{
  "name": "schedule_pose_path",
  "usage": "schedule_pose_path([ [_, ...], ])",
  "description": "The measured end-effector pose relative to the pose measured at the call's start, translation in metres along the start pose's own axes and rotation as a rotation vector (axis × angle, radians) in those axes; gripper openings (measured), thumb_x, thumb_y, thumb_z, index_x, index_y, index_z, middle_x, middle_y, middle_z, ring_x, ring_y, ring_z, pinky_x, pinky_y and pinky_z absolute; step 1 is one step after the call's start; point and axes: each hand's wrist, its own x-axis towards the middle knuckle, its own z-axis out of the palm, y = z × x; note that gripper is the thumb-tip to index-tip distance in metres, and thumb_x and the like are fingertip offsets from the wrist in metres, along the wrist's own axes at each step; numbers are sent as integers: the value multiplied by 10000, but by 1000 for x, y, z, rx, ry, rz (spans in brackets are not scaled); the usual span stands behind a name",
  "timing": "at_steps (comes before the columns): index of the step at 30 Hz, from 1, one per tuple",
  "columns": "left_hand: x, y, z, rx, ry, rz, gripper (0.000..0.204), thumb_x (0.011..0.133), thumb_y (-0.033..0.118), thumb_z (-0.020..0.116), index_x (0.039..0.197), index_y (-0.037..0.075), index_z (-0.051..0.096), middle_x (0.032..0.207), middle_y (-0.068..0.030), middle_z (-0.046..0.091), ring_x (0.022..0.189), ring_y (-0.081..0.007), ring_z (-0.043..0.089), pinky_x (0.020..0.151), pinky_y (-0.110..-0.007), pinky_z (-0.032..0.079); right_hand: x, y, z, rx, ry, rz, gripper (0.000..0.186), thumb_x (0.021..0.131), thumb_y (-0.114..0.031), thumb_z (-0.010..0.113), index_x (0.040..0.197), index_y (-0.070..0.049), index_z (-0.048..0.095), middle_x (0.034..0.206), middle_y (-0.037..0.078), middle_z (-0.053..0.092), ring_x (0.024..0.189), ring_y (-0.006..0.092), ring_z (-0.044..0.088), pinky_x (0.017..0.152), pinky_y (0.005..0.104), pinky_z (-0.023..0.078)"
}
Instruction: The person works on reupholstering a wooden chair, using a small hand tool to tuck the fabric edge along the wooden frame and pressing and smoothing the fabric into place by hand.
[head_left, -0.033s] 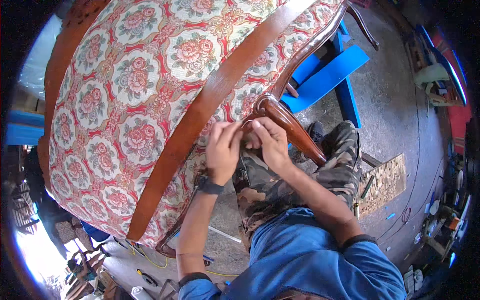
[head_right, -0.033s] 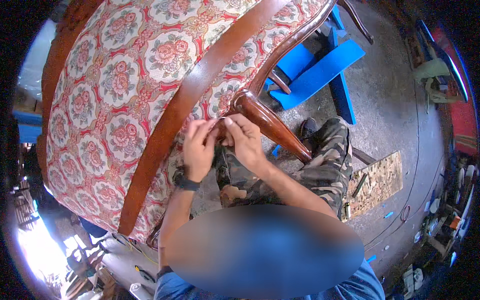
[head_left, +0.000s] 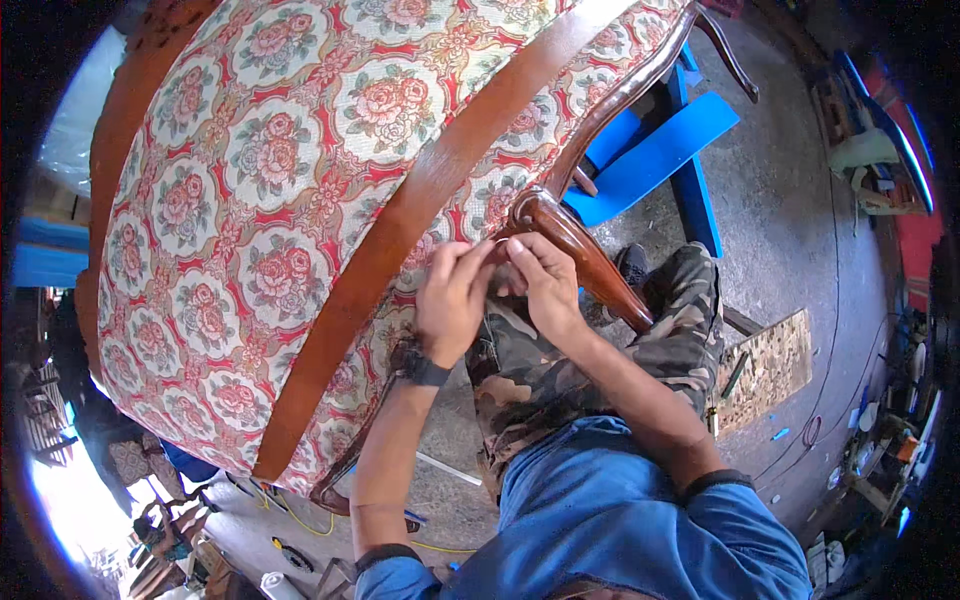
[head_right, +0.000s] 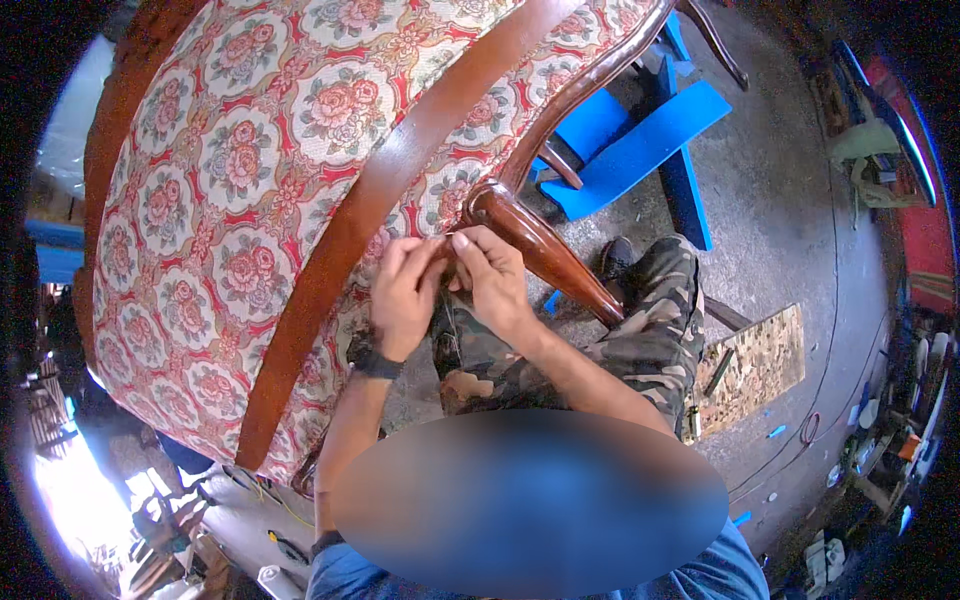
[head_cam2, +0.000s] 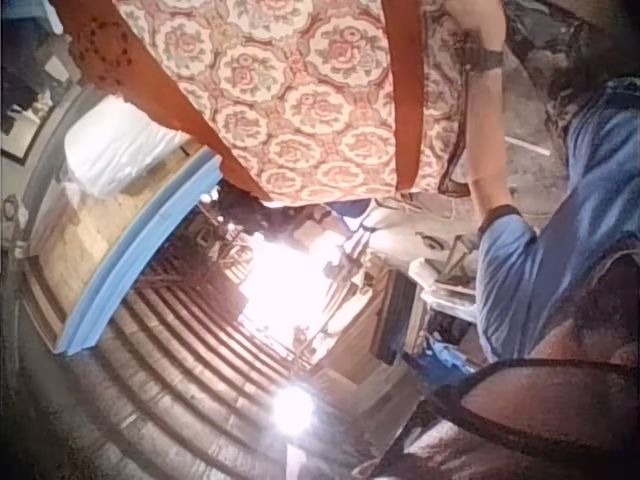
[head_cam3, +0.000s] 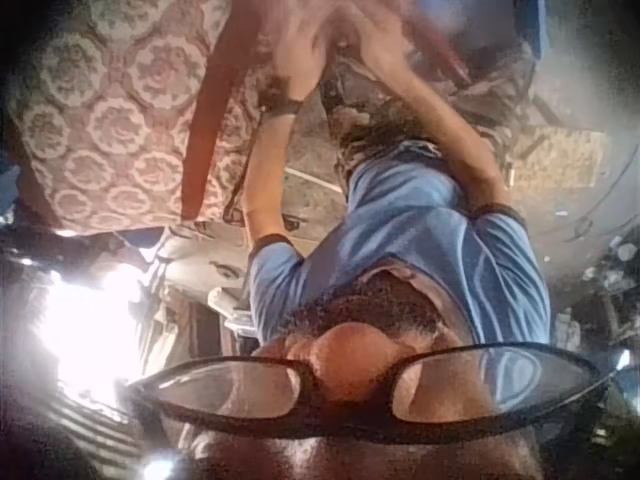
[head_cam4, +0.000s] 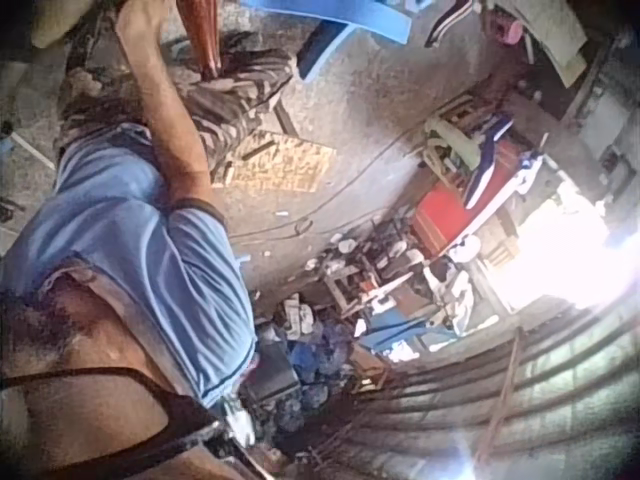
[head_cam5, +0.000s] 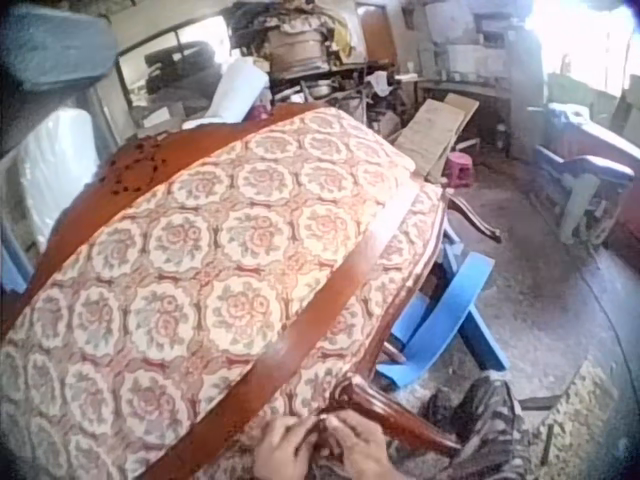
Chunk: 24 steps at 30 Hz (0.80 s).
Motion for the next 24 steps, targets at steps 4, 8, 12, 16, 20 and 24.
schedule_pose_path([
  [4, 12, -12, 3, 203, -116, 157, 154, 939, 108, 695, 1071, 34, 716, 999, -124, 616, 940, -352, 621, 803, -465, 526, 3, -4, -1, 68, -58, 50, 202, 1093, -186, 596, 1019, -20, 684, 665, -54, 477, 587, 46, 427, 557, 256, 435],
  [8, 19, -18, 1, 236, -209, 288, 109, 967, 127, 634, 948, 27, 672, 936, -128, 605, 897, -369, 606, 777, -496, 517, 6, -3, -6, 40, -66, 55, 204, 1086, -201, 610, 1018, -23, 680, 656, -53, 463, 584, 49, 422, 552, 260, 436],
  [12, 21, -25, 4, 177, -213, 276, 118, 918, 126, 684, 863, 22, 683, 886, -132, 628, 928, -366, 621, 800, -483, 536, 4, 0, -1, 105, -80, 84, 209, 1089, -205, 604, 1003, -29, 677, 663, -56, 459, 585, 48, 416, 557, 267, 444],
  [16, 15, -31, 4, 117, -138, 357, 109, 897, 115, 699, 838, 28, 668, 868, -139, 625, 912, -365, 624, 797, -488, 532, -3, 7, 2, 138, -59, 114, 194, 1096, -179, 586, 1001, -26, 659, 652, -62, 440, 568, 50, 406, 566, 276, 451],
  [20, 12, -29, 0, 127, -266, 288, 63, 903, 61, 708, 934, 8, 696, 941, -142, 639, 941, -386, 613, 797, -491, 517, -4, 8, -7, 217, -72, 148, 214, 1109, -211, 555, 1006, -46, 645, 652, -67, 431, 565, 60, 404, 580, 272, 456],
  [24, -1, -26, -1, 138, -165, 292, 78, 914, 60, 712, 971, 6, 712, 989, -126, 633, 958, -371, 605, 812, -488, 513, -5, 2, -8, 255, -34, 221, 195, 1092, -206, 561, 1013, -46, 639, 680, -50, 459, 600, 78, 438, 614, 283, 472],
])
